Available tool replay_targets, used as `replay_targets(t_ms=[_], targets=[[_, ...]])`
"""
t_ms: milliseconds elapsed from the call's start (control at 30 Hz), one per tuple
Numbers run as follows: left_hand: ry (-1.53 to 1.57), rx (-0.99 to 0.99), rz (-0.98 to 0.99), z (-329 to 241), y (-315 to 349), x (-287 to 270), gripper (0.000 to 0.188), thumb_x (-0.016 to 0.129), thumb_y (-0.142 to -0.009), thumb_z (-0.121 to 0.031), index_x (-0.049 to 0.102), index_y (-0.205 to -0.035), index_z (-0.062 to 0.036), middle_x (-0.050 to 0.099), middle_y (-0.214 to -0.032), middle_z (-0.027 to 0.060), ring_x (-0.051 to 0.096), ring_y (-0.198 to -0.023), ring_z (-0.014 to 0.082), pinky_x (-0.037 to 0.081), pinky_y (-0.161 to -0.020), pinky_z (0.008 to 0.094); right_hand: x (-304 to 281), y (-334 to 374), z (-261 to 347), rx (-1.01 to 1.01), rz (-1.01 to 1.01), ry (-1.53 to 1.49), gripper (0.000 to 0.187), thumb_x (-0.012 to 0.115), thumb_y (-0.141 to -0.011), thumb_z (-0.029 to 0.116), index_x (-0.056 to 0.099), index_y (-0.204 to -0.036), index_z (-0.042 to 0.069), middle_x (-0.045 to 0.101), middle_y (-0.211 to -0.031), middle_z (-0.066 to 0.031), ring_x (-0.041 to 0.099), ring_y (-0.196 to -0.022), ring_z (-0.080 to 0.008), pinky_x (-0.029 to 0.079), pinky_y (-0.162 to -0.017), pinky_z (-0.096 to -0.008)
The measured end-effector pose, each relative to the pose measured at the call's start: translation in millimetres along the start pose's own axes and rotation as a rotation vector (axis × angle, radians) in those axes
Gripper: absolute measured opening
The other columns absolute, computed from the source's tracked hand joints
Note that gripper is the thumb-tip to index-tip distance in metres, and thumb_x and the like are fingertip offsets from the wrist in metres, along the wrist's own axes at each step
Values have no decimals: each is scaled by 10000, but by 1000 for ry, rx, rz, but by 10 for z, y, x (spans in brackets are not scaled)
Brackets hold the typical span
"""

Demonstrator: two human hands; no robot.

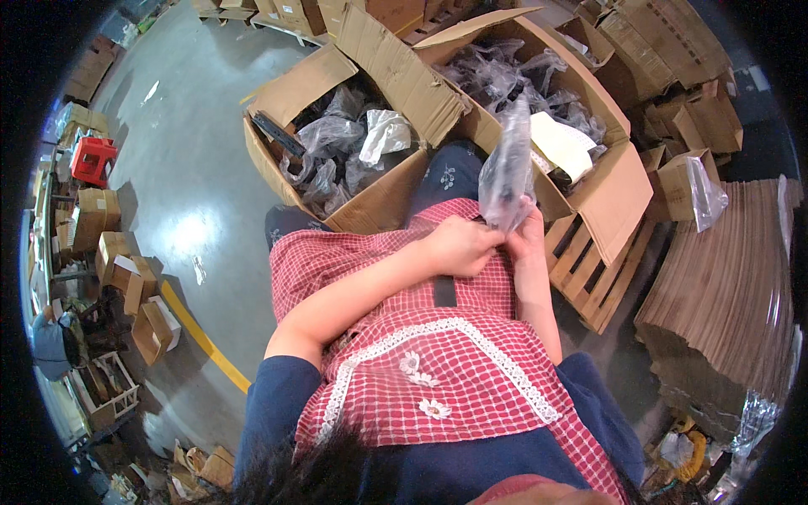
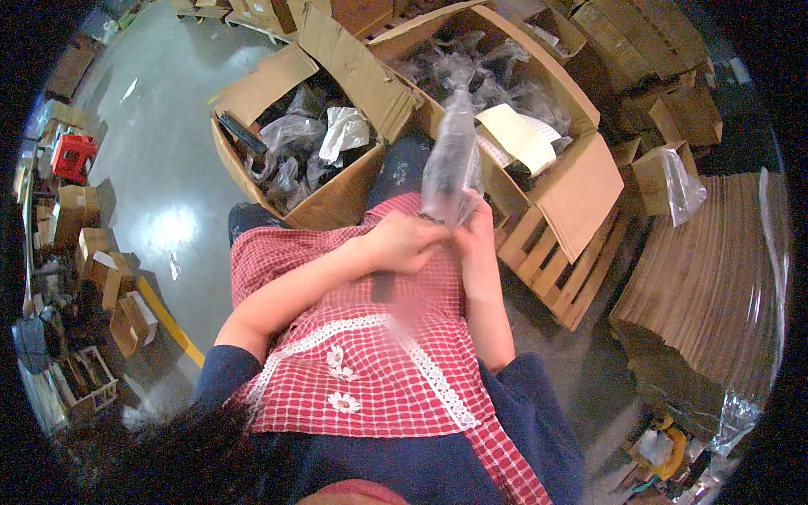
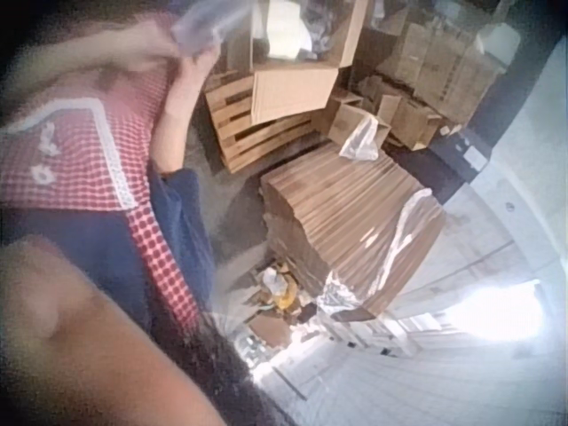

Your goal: The person takes black plastic components out of a large cardboard box, wipes them with a white cloth, and places them into smaller plastic bags.

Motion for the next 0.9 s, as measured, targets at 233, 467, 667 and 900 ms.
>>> replay_targets(t_ms=[233, 467, 667, 900], targets=[[-82, -497, 293, 469, 469, -740, 256, 607, -843, -284, 729, -858, -59, 697, -847, 184, 677, -795, 380, 538, -715, 461, -379, -159, 121, 124, 66, -14, 531, 684, -693, -9, 612, -1219, -1, 674, -1104, -109, 670, -994, -233, 568, -873, -353], [1159, -955, 54, 771, 647, -1073, 486, 503, -1028, -406, 625, -1273, -4, 694, -1185, 64, 672, -969, 183, 528, -901, 308, 21, -58, 175, 82, 263, 271, 577, 746, -648, -78, 647, -1209, 14, 641, -1247, -104, 626, -1120, -237, 475, -1013, -359], [1674, -1011, 89, 162, 468, -958, 499, 525, -1023, -445, 615, -1224, 3, 704, -1111, 92, 657, -988, 137, 526, -922, 282, 731, 9, 488, -132, 684, 625, 403, 729, -770, 65, 644, -1159, -1, 687, -1047, -30, 605, -995, -117, 477, -922, -302], [2056, -910, 48, 173, 369, -590, 386, 552, -1022, -398, 647, -1189, -63, 700, -1079, 50, 674, -923, 149, 557, -853, 315, 744, 101, 735, -116, 510, 577, 380, 733, -777, 81, 663, -1146, 23, 693, -1071, -23, 626, -1022, -135, 466, -956, -298]])
Point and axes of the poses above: each hand's wrist, its own y-axis away from the middle knuckle, its own x-axis out of the palm, z = x × y, the point moved 6 cm from there along -y, towards the middle knuckle
